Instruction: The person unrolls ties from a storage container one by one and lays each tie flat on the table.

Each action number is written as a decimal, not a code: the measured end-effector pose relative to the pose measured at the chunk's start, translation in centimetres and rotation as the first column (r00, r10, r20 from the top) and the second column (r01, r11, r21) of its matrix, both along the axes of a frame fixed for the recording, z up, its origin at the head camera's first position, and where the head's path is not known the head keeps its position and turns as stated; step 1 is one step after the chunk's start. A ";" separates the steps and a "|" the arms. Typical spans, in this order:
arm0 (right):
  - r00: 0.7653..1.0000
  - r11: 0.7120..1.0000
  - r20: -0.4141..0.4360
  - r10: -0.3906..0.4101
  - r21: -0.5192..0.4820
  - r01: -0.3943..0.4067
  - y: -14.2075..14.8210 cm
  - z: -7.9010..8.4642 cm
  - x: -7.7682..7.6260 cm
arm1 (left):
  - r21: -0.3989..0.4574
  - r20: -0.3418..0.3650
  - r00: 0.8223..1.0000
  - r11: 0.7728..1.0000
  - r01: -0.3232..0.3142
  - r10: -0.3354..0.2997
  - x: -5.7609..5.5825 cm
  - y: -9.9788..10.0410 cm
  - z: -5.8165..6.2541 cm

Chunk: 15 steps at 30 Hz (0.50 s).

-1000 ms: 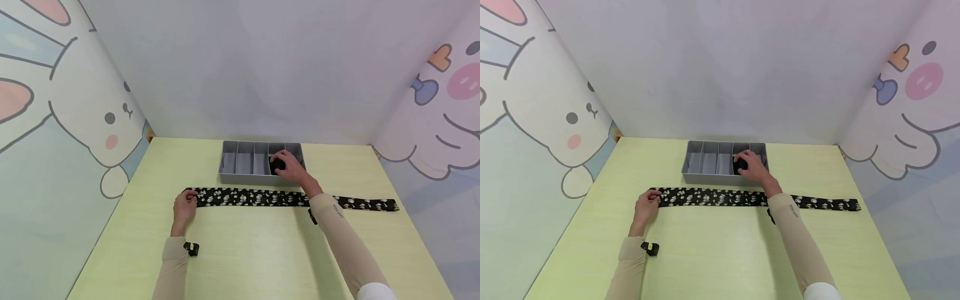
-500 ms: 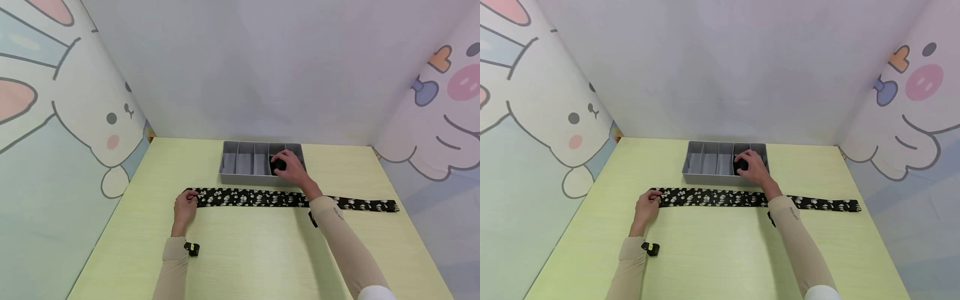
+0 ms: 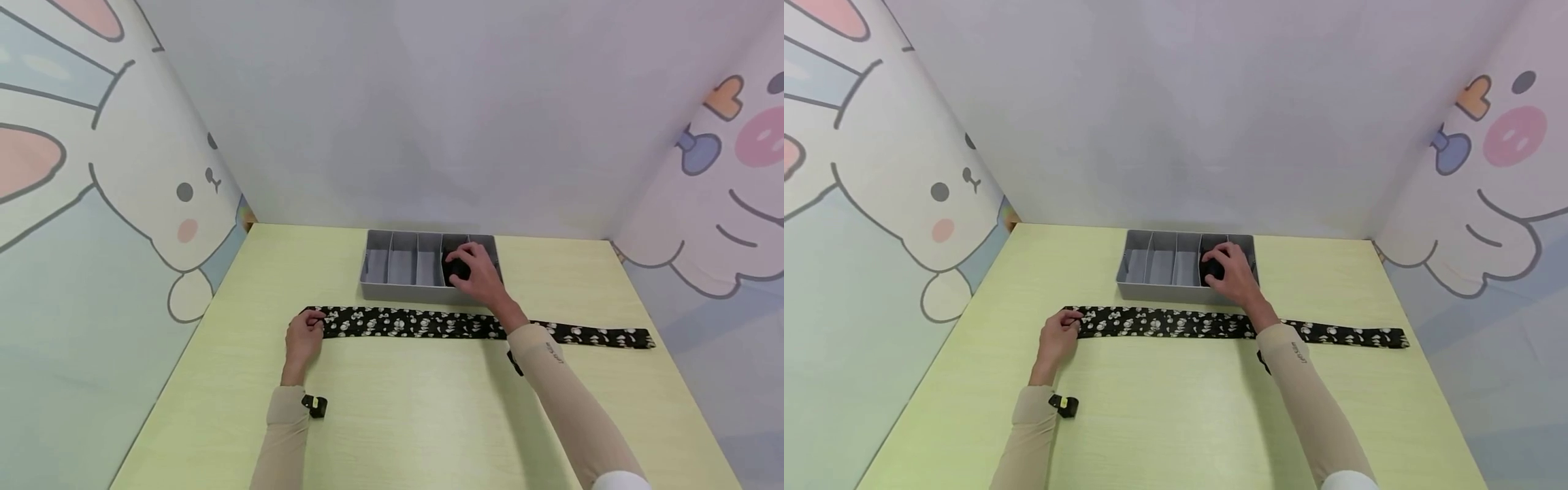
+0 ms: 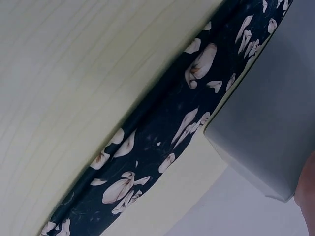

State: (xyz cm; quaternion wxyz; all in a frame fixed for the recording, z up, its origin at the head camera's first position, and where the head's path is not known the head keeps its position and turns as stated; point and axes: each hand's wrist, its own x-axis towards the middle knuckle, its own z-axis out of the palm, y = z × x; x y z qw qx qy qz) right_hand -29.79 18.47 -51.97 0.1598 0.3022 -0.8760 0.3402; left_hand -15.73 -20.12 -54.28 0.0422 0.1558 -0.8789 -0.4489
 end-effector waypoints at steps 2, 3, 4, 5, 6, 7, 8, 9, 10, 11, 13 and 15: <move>0.999 1.000 -0.044 -0.002 0.001 0.002 0.0 -0.1 -0.1 | -0.001 0.004 1.000 1.000 0.002 -0.002 0.0 0.0 0.0; 0.998 1.000 -0.065 -0.002 0.001 0.002 0.0 -0.2 -0.1 | -0.003 0.005 1.000 1.000 0.002 -0.002 -0.1 0.0 0.0; 0.996 1.000 -0.088 -0.001 0.003 0.002 0.0 -0.2 -0.1 | -0.005 0.005 1.000 1.000 0.001 -0.001 -0.1 0.0 0.0; 0.994 1.000 -0.112 -0.002 0.003 0.002 0.0 -0.2 -0.1 | -0.006 0.004 1.000 1.000 0.000 0.000 -0.1 0.0 0.0; 0.991 1.000 -0.134 0.000 0.003 0.000 0.0 -0.3 -0.2 | -0.006 0.003 1.000 1.000 0.001 -0.001 -0.1 0.0 0.0; 0.988 1.000 -0.156 0.004 0.002 -0.004 0.0 -0.2 -0.2 | -0.006 0.003 1.000 1.000 0.000 0.000 -0.1 0.1 0.0; 0.984 1.000 -0.180 0.006 0.004 -0.005 0.0 -0.2 -0.2 | -0.005 0.004 1.000 1.000 0.000 0.000 -0.1 0.1 0.0; 0.979 1.000 -0.203 0.008 0.007 -0.007 0.0 -0.2 -0.2 | -0.004 0.006 1.000 1.000 -0.001 0.001 -0.1 0.1 0.0; 0.974 1.000 -0.225 0.010 0.010 -0.008 0.0 -0.2 -0.1 | -0.004 0.008 1.000 1.000 -0.001 0.001 -0.1 0.1 0.0; 0.969 1.000 -0.245 0.012 0.012 -0.009 0.0 -0.1 -0.1 | -0.003 0.012 1.000 1.000 -0.002 0.002 -0.1 0.1 0.1; 0.959 1.000 -0.282 0.016 0.021 -0.011 0.0 -0.1 0.0 | -0.002 0.018 1.000 1.000 -0.004 0.004 -0.1 0.1 0.1; 0.950 1.000 -0.311 0.018 0.027 -0.010 0.0 -0.1 0.0 | -0.005 0.014 1.000 1.000 -0.007 0.007 -0.1 0.1 0.1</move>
